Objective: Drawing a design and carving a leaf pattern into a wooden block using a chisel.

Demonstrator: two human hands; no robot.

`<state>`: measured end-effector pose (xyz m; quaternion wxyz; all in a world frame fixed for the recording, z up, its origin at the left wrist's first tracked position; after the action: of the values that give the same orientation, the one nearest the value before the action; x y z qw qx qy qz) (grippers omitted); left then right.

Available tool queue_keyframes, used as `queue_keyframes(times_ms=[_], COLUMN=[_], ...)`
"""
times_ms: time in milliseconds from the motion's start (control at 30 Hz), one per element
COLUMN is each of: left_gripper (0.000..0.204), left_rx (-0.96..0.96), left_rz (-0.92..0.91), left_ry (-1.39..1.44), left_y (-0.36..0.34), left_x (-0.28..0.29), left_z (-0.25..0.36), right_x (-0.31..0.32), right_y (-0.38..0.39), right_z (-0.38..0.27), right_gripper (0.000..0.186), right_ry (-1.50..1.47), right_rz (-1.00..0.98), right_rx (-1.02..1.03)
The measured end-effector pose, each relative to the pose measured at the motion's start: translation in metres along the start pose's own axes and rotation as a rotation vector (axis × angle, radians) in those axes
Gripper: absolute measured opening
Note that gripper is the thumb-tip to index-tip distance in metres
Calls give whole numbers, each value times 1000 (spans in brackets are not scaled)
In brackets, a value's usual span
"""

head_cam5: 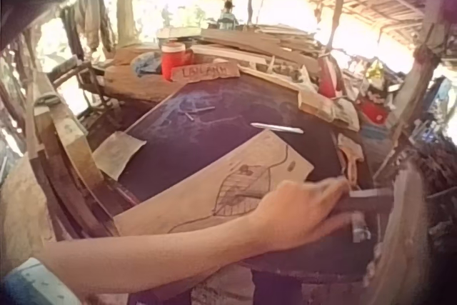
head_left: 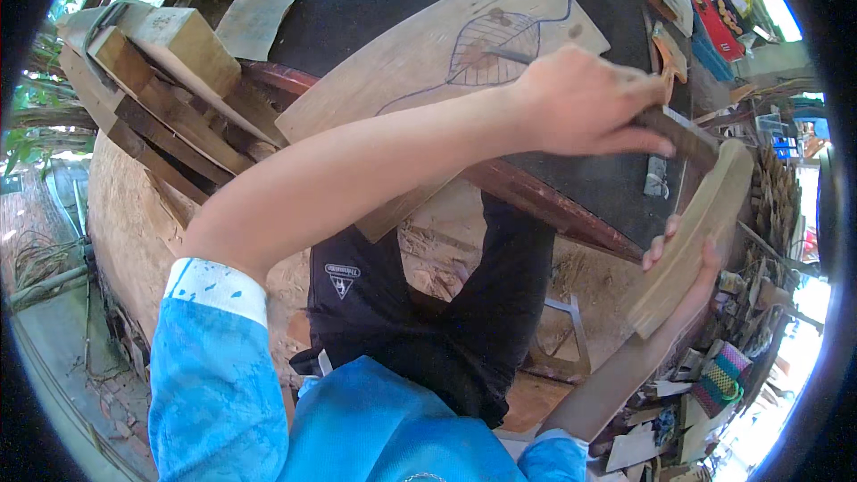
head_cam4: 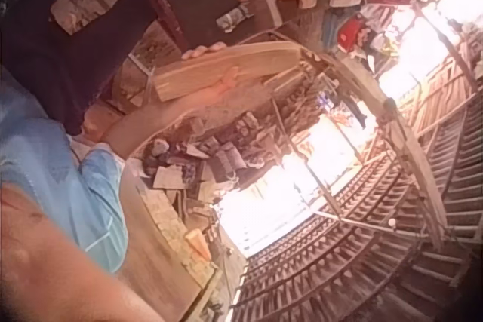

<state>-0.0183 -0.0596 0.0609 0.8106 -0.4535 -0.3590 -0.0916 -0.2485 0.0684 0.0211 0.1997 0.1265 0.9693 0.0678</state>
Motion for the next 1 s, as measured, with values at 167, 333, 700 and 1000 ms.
queue_keyframes(times_ms=[167,333,700,1000], left_gripper=[47,46,42,40], left_rx=[-305,-319,-446,-586], left_rz=[-118,-50,94,109], left_ry=[204,266,188,92], left_y=[15,32,94,103], left_x=[-6,9,37,49], left_z=[35,68,120,95], right_x=[11,6,-143,-155], right_y=[33,34,-58,-34], right_z=[24,20,12,14], right_gripper=[53,62,52,50], right_ry=[-68,-75,825,1127], right_rz=[111,346,-458,-462], right_rx=[-11,70,266,157])
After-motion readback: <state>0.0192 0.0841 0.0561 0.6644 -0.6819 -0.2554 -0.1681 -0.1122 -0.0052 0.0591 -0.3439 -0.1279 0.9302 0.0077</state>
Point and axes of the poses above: each hand's wrist, its own y-axis away from the middle knuckle, its own x-axis out of the back of the hand, z = x × y, the point moved 8 cm from there along -y, towards the middle knuckle, and after that the axes turned 7 degrees about -y, right-handed, at the moved point
